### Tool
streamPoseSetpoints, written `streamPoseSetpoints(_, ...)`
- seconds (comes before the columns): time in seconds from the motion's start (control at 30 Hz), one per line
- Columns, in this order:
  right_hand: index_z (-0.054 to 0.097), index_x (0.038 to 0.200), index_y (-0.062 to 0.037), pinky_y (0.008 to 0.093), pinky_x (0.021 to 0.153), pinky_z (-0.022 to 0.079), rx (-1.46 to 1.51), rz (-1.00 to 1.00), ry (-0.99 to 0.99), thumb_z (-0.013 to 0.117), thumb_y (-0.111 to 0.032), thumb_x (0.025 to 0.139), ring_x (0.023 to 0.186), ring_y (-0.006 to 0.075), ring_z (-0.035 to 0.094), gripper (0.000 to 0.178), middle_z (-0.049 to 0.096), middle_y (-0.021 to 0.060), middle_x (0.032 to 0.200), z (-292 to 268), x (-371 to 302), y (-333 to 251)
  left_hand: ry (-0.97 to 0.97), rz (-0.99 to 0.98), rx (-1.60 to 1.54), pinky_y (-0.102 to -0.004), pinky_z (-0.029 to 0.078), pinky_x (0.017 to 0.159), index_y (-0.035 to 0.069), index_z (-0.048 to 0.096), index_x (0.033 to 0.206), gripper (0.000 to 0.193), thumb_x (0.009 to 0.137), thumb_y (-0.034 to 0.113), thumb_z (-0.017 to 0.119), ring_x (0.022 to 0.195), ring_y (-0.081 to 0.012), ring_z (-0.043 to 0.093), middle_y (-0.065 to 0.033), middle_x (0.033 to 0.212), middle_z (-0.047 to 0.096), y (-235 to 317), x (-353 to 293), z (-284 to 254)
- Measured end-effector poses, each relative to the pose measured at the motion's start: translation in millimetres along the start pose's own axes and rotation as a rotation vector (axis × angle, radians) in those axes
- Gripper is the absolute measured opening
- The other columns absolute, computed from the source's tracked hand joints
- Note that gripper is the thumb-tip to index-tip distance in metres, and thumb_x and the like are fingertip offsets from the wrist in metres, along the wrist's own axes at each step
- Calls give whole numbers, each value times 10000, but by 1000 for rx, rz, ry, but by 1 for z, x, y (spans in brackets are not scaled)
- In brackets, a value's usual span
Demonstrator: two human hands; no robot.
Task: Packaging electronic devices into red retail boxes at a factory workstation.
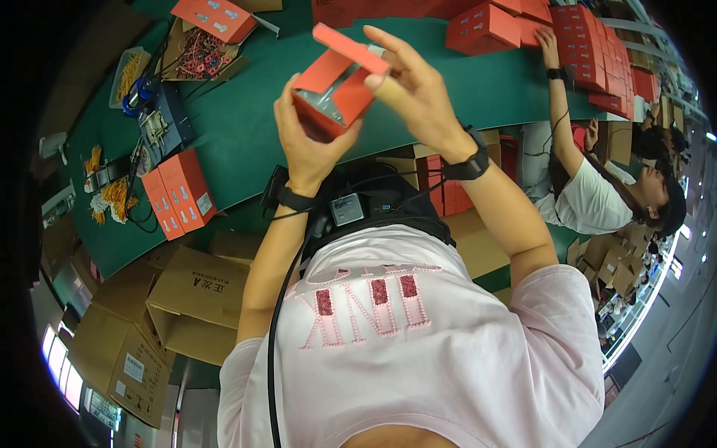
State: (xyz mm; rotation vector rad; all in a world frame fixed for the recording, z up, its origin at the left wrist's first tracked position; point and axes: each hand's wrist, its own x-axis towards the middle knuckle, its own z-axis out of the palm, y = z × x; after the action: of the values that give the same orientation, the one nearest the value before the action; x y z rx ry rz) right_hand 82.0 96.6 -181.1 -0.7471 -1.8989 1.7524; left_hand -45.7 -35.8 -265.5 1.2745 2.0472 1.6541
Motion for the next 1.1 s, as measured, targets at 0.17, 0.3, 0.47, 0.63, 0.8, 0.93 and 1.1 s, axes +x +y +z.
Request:
streamPoseSetpoints(0.17, 640, 1316, -25, 311, 902, 534, -211, 132, -24, 659, -21, 933, 1053, 159, 659, 384, 679, 83, 1243, -5, -2, -1, -70, 40, -10, -427, 546, 791, 47, 522, 1344, 876, 603, 291, 921, 1003, -333, 590, -174, 1197, 505, 21, 7, -7)
streamPoseSetpoints(0.3, 625, 1355, -91, 403, 955, 533, -815, -323, -152, 711, -87, 865, 1099, 344, 657, 497, 643, 172, 1321, 0, -5, 9, -201, 1, 41, -421, 571, 739, 64, 592, 1247, 727, 623, 277, 900, 936, -335, 629, -175, 1180, 521, 19, 5, -5)
streamPoseSetpoints(0.47, 623, 1364, -96, 400, 1002, 498, -769, -291, -55, 713, -224, 896, 1152, 327, 628, 494, 628, 189, 1338, 4, -14, -16, -132, -4, 19, -444, 545, 825, -10, 368, 1425, 983, 645, 279, 891, 1018, -358, 606, -192, 1227, 575, 38, 15, -5)
streamPoseSetpoints(0.63, 673, 1301, -84, 393, 1010, 476, -531, -95, 89, 683, -218, 936, 1156, 328, 605, 390, 618, 197, 1341, 13, -13, -24, -111, 32, 57, -443, 511, 894, -35, 401, 1419, 979, 639, 282, 899, 1058, -359, 593, -196, 1224, 591, 52, 25, -7)
streamPoseSetpoints(0.8, 600, 1389, -97, 445, 1069, 419, -906, -239, 26, 694, -320, 920, 1270, 397, 522, 528, 553, 213, 1411, 27, -23, -26, -112, 48, 114, -445, 498, 912, -54, 416, 1435, 1000, 633, 297, 900, 1058, -368, 589, -192, 1176, 616, 48, 23, -5)
streamPoseSetpoints(0.93, 546, 1434, -87, 495, 1104, 381, -919, -158, -57, 761, -470, 836, 1323, 466, 467, 742, 428, 320, 1480, 12, -31, -22, -183, 53, 123, -456, 478, 917, -79, 398, 1457, 1032, 641, 319, 890, 1020, -372, 583, -197, 1196, 621, 44, 15, 2)
streamPoseSetpoints(1.1, 520, 1452, -82, 482, 1102, 388, -800, 30, -4, 778, -413, 822, 1312, 452, 484, 757, 465, 353, 1427, -3, -41, -2, -241, 108, 61, -432, 461, 932, -66, 408, 1455, 1026, 619, 278, 895, 1037, -348, 562, -190, 1215, 620, 43, 14, 23)
